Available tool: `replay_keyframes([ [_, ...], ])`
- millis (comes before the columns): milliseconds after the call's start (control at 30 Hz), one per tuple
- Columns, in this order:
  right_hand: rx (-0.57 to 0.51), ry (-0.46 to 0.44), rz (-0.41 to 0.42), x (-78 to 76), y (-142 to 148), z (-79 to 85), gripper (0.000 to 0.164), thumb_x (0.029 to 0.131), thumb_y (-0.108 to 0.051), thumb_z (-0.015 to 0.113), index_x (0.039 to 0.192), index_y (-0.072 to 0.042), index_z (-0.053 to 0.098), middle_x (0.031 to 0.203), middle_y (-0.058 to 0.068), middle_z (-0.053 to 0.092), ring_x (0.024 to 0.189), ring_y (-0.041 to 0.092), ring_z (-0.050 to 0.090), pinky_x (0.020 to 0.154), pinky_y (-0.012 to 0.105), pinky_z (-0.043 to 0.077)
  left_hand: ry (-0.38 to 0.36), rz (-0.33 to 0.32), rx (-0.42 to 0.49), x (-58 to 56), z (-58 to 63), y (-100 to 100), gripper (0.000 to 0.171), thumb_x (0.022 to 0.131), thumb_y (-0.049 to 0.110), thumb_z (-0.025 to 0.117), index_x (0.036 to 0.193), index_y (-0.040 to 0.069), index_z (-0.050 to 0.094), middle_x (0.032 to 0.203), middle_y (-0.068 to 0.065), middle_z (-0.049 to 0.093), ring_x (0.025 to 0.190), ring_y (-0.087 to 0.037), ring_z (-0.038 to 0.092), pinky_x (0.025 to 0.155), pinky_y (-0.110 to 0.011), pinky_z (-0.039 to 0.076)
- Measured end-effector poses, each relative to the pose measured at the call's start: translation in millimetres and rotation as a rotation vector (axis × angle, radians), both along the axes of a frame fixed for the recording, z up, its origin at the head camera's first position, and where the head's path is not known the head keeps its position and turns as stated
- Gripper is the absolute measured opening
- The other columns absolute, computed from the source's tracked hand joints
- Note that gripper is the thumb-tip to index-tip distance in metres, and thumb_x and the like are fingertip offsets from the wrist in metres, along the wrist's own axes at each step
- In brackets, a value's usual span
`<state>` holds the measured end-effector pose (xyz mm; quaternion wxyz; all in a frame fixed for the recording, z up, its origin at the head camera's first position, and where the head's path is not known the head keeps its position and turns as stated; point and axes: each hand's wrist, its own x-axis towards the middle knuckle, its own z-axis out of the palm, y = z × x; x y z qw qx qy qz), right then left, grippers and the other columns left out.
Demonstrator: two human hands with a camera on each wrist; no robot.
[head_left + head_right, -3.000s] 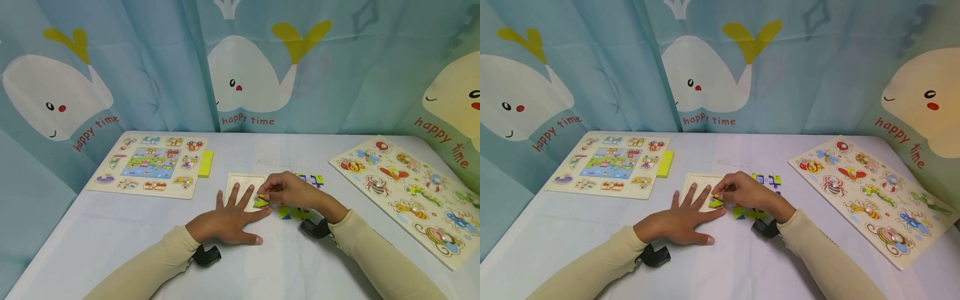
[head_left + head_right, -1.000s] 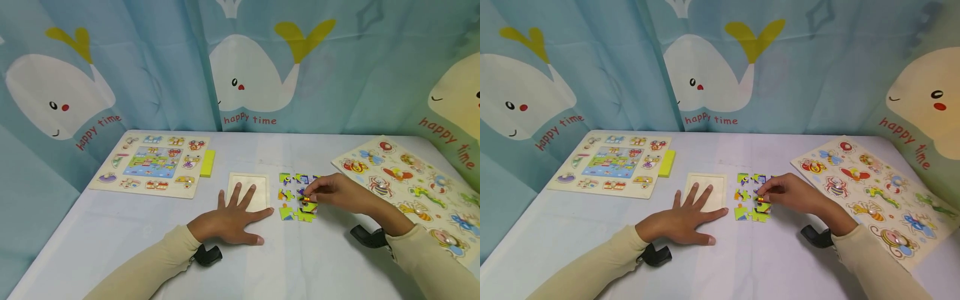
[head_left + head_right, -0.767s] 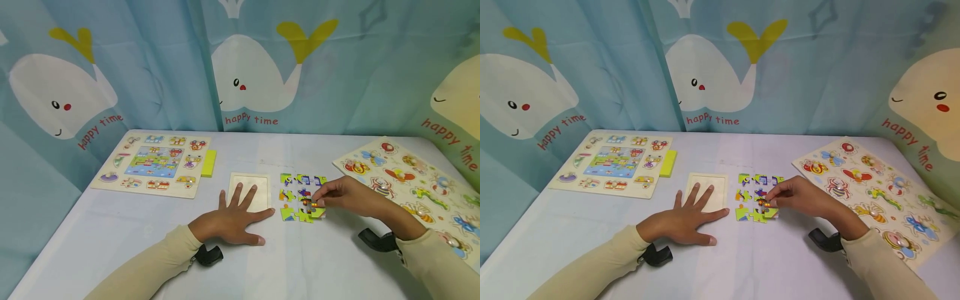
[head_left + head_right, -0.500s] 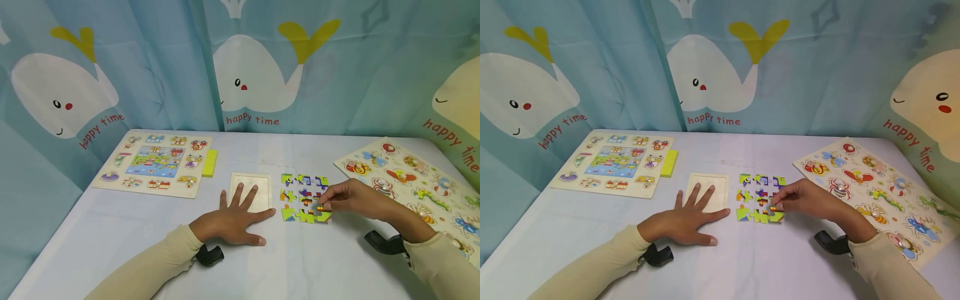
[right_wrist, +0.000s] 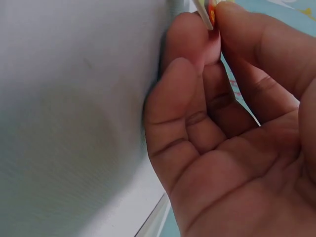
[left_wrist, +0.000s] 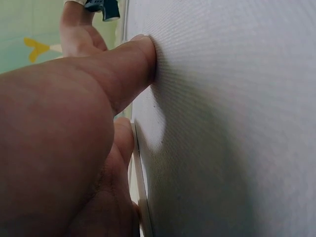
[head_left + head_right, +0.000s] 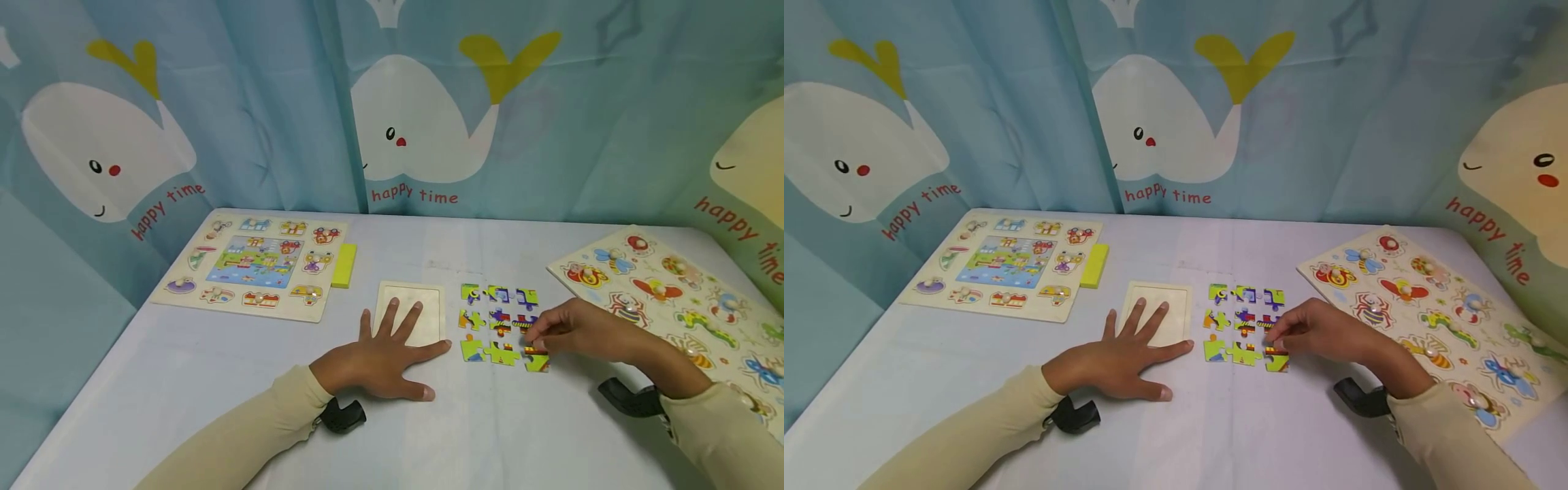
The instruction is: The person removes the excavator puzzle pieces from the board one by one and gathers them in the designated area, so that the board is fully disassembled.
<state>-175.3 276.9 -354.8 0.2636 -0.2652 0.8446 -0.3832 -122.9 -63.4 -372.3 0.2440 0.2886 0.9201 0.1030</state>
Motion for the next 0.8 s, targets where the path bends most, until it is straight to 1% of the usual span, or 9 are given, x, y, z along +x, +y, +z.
replay_keyframes([
  [167,0.038,0.043,-0.029,-0.3,1.1,0.8,0.011,0.091,-0.01,0.069,0.1,-0.007,0.073,0.102,0.002,0.071,0.089,0.005,0.06,0.075,0.023,0.05,-0.001,0.0,-0.001,-0.9,-1.6,0.0,0.073,0.088,0.066,0.054,0.15,0.053,0.018,0.159,-0.002,-0.022,0.139,-0.035,-0.031,0.102,-0.07,-0.012],
  [433,0.059,0.035,-0.064,3.3,-0.3,0.7,0.012,0.09,-0.01,0.069,0.101,-0.005,0.073,0.101,0.002,0.071,0.086,0.007,0.059,0.073,0.024,0.05,0.0,-0.006,0.005,0.3,-1.3,0.4,0.072,0.088,0.065,0.054,0.15,0.052,0.02,0.16,-0.002,-0.022,0.139,-0.035,-0.03,0.102,-0.07,-0.012],
  [533,0.056,0.048,-0.076,4.7,-0.3,1.6,0.014,0.089,-0.009,0.07,0.102,-0.003,0.071,0.096,0.002,0.071,0.083,0.008,0.06,0.072,0.024,0.05,-0.007,-0.005,0.014,0.8,0.1,1.0,0.072,0.089,0.064,0.055,0.15,0.051,0.021,0.16,-0.002,-0.02,0.139,-0.034,-0.03,0.102,-0.07,-0.012],
  [667,0.035,0.044,-0.083,4.3,0.2,3.0,0.018,0.088,-0.008,0.071,0.105,0.0,0.069,0.09,0.002,0.069,0.081,0.009,0.06,0.072,0.024,0.049,-0.014,-0.002,0.022,1.0,1.9,0.6,0.072,0.089,0.063,0.056,0.15,0.051,0.021,0.16,-0.002,-0.019,0.14,-0.034,-0.03,0.102,-0.07,-0.012],
  [800,0.035,0.048,-0.076,2.9,-0.2,2.7,0.018,0.089,-0.008,0.07,0.105,-0.001,0.069,0.092,0.001,0.069,0.081,0.009,0.061,0.072,0.024,0.05,-0.009,-0.001,0.013,1.3,1.8,-1.1,0.072,0.089,0.064,0.055,0.15,0.051,0.02,0.16,-0.002,-0.02,0.14,-0.034,-0.03,0.102,-0.07,-0.012],
])
